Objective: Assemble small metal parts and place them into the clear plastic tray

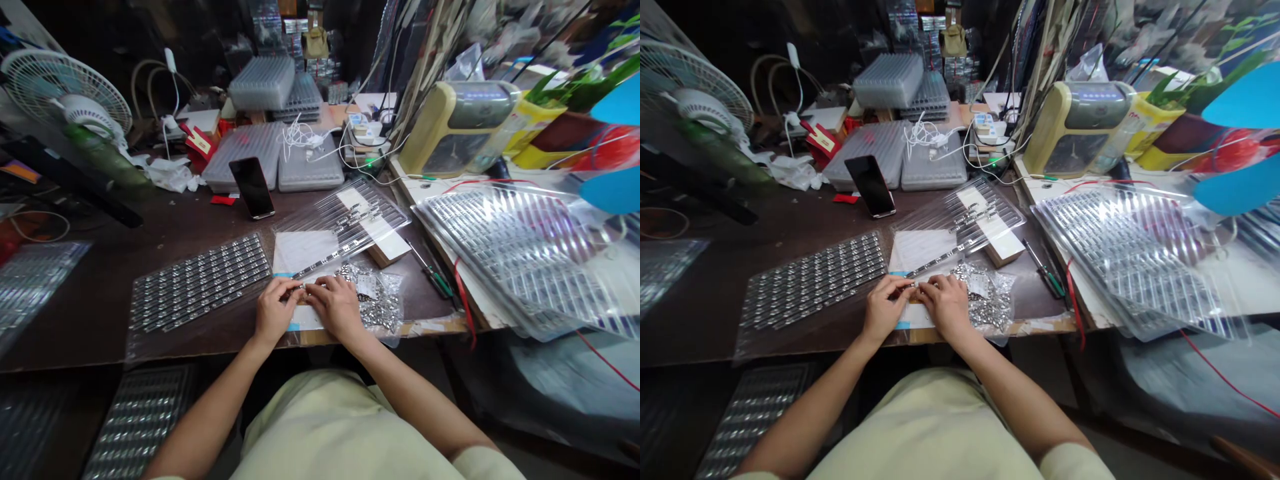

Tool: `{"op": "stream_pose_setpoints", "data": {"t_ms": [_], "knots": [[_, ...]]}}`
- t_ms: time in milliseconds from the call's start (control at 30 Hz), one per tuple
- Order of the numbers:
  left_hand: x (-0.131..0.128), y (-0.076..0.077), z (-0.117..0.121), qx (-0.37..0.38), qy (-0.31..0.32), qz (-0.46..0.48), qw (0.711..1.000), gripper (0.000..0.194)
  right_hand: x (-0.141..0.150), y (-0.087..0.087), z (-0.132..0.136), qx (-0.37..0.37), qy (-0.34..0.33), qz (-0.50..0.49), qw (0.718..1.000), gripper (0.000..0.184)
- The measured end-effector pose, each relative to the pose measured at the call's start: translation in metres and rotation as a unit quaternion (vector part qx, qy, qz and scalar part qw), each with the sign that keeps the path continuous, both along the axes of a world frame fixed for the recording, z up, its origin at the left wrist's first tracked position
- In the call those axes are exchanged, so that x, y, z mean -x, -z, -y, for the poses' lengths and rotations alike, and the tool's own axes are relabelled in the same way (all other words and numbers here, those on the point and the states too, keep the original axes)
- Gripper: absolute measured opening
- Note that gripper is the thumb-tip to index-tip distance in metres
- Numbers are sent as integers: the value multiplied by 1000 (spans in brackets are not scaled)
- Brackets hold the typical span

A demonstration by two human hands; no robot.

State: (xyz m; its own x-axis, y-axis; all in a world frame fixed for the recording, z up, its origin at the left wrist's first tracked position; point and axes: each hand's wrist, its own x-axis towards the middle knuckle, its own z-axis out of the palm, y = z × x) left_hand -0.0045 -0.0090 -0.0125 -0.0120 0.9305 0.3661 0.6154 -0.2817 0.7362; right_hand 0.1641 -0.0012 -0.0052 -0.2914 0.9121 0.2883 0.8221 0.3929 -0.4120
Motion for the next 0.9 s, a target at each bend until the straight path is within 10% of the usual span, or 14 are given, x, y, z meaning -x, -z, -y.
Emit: {"op": "stream_pose_setpoints", "data": {"t_ms": [900], "knots": [[-26, -7, -3, 20, 81, -102, 991, 13, -44, 15, 2, -44, 29, -174, 983, 22]]}}
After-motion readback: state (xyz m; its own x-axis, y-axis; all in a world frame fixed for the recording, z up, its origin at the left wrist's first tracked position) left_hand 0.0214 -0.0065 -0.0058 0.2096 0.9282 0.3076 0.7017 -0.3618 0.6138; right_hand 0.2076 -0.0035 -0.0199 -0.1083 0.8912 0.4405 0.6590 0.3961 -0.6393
